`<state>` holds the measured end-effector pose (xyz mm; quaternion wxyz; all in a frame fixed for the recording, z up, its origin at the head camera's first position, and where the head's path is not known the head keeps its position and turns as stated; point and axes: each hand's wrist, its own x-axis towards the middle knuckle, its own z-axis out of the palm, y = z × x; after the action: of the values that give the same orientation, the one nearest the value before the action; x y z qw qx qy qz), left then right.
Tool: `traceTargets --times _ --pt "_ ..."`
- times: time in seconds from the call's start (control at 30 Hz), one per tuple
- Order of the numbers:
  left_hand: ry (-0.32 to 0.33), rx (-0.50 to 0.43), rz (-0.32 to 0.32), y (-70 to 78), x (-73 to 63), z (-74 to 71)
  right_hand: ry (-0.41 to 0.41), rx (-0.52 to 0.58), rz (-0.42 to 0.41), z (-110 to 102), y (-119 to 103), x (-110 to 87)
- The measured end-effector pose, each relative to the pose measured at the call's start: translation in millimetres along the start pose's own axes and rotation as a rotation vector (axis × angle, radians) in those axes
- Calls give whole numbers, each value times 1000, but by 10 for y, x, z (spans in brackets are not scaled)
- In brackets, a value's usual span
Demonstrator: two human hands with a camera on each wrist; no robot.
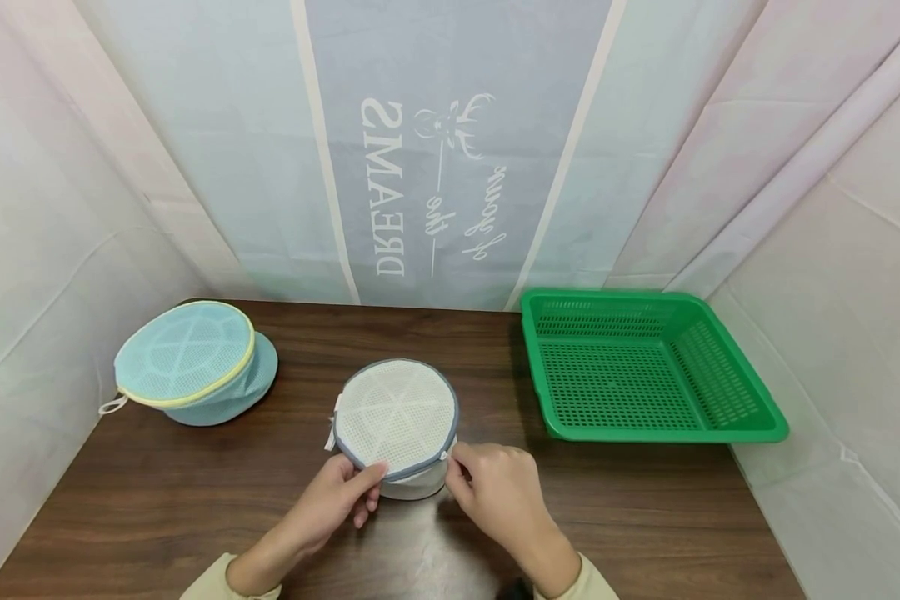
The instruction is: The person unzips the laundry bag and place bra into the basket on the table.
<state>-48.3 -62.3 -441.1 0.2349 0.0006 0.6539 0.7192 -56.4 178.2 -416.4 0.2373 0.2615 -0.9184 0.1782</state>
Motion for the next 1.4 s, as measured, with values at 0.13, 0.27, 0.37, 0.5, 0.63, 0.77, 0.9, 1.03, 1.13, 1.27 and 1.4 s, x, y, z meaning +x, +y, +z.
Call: traceTargets --times 0.13,0.27,0.37,0.5,0.63,0.77,0.9,1.03,1.13,1.27,1.4 --pt "-3 0 1 5 4 -1 2 -9 4 -12 28 11" --pt "-3 -2 -1 1 1 -1 8 -15 11 -10 49 10" --pt "-5 -2 1 -3 3 -6 16 -19 15 -4 60 10" --pt "-5 -1 0 -3 2 -10 13 -32 33 1 70 12" --pt "-6 2 -3 -4 -3 -12 7 -44 56 5 91 13" --pt "-9 0 -3 -5 -3 -15 0 -51 73 10 114 21" --pt "-13 1 -2 -7 -1 -21 -2 -69 103 13 140 29" --pt "-17 0 -4 -6 -2 -26 -5 -77 124 24 168 36" --pt "-17 2 -8 -6 -5 -29 -6 -79 138 32 183 45" --pt "-17 6 -13 -10 -7 -34 -2 -76 148 40 196 55" --pt "-22 12 -13 -11 -10 -35 41 -87 142 51 220 68"
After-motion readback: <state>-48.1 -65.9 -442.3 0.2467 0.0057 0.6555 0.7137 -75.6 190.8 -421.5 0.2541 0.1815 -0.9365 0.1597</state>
